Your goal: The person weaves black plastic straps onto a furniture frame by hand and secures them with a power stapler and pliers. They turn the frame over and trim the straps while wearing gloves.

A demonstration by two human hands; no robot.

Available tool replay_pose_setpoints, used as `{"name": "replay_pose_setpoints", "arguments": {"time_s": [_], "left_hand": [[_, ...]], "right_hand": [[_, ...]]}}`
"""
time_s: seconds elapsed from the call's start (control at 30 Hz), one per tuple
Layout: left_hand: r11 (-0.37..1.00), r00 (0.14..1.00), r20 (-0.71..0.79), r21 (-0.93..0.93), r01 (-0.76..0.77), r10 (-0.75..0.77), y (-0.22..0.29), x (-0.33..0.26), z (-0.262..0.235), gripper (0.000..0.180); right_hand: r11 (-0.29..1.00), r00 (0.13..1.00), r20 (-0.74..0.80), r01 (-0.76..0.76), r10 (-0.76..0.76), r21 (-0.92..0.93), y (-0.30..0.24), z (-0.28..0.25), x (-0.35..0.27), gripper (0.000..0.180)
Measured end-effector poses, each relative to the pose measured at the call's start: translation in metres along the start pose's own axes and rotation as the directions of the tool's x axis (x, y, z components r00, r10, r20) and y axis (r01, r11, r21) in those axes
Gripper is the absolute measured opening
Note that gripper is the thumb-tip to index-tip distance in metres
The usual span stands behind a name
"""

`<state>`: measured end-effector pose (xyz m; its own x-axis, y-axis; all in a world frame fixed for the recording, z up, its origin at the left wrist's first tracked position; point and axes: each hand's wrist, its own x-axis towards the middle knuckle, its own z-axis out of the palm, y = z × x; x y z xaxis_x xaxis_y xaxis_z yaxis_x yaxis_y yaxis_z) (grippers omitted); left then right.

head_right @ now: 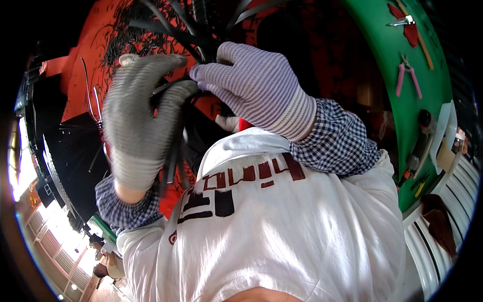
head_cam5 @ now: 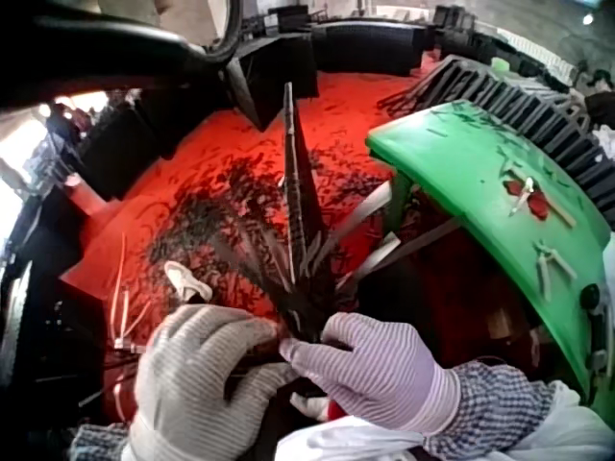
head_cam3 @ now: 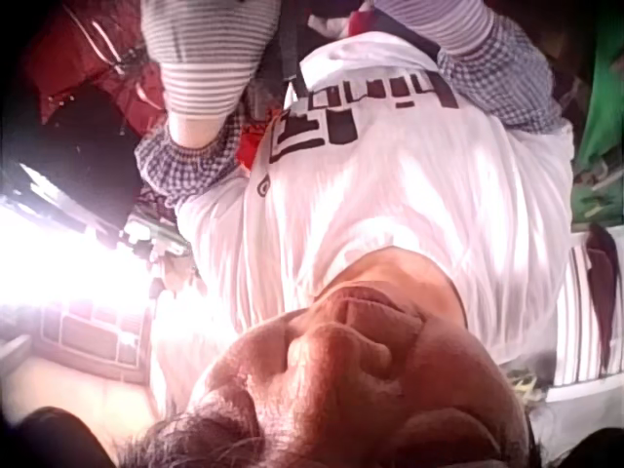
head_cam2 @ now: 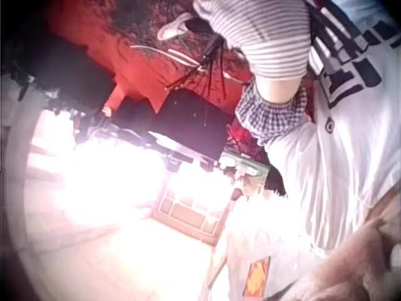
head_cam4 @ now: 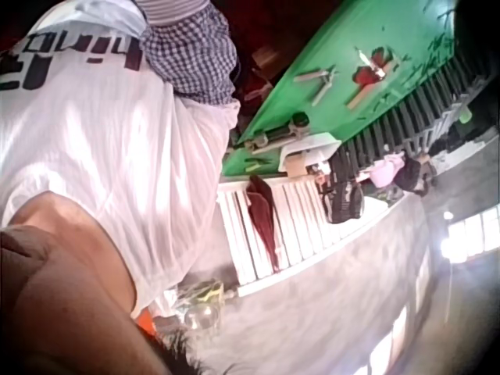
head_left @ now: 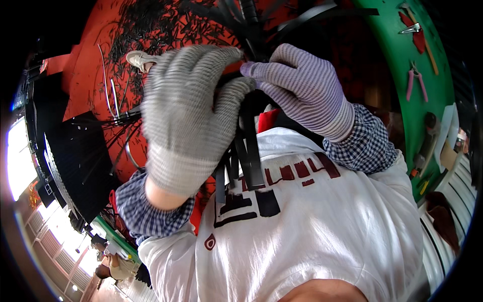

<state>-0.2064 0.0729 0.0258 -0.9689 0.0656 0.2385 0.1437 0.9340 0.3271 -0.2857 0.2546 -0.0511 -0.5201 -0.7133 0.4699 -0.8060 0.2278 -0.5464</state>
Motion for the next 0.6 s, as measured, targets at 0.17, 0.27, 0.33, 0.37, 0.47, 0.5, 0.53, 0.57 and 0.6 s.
{"name": "replay_pose_setpoints", "arguments": {"time_s": [0.17, 0.27, 0.33, 0.37, 0.47, 0.5, 0.53, 0.57, 0.6], "left_hand": [[0.823, 0.961, 0.005, -0.516, 0.239, -0.276, -0.016, -0.014, 0.042, 0.030], [0.868, 0.977, -0.029, -0.466, 0.173, -0.210, -0.025, -0.015, 0.047, 0.029], [0.874, 0.975, -0.032, -0.450, 0.184, -0.221, -0.023, -0.013, 0.045, 0.026], [0.882, 0.978, -0.034, -0.441, 0.168, -0.203, -0.026, -0.014, 0.043, 0.025], [0.878, 0.981, -0.007, -0.447, 0.172, -0.196, -0.026, -0.013, 0.039, 0.021], [0.882, 0.981, -0.005, -0.439, 0.173, -0.195, -0.028, -0.013, 0.040, 0.021], [0.885, 0.981, -0.003, -0.431, 0.174, -0.195, -0.028, -0.013, 0.041, 0.021], [0.870, 0.974, 0.026, -0.445, 0.212, -0.224, -0.024, -0.011, 0.037, 0.021], [0.869, 0.975, 0.028, -0.447, 0.211, -0.222, -0.025, -0.012, 0.037, 0.021]], "right_hand": [[0.991, 0.998, -0.029, -0.054, 0.058, 0.119, 0.003, 0.007, -0.004, 0.024], [0.948, 0.986, 0.012, -0.161, 0.164, 0.275, 0.002, 0.008, -0.004, 0.029], [0.931, 0.988, 0.024, -0.150, 0.150, 0.333, 0.007, 0.005, -0.002, 0.030], [0.913, 0.990, 0.035, -0.137, 0.134, 0.385, 0.010, 0.005, 0.001, 0.032], [0.746, 0.974, 0.129, -0.226, 0.187, 0.626, 0.014, -0.015, 0.002, 0.030], [0.730, 0.975, 0.053, -0.198, 0.216, 0.654, 0.017, -0.017, 0.001, 0.028], [0.765, 0.973, -0.041, -0.153, 0.228, 0.625, 0.019, -0.017, 0.000, 0.024], [0.803, 0.976, -0.062, -0.136, 0.210, 0.581, 0.019, -0.019, -0.001, 0.023], [0.837, 0.979, -0.080, -0.118, 0.189, 0.534, 0.020, -0.020, -0.002, 0.023]]}}
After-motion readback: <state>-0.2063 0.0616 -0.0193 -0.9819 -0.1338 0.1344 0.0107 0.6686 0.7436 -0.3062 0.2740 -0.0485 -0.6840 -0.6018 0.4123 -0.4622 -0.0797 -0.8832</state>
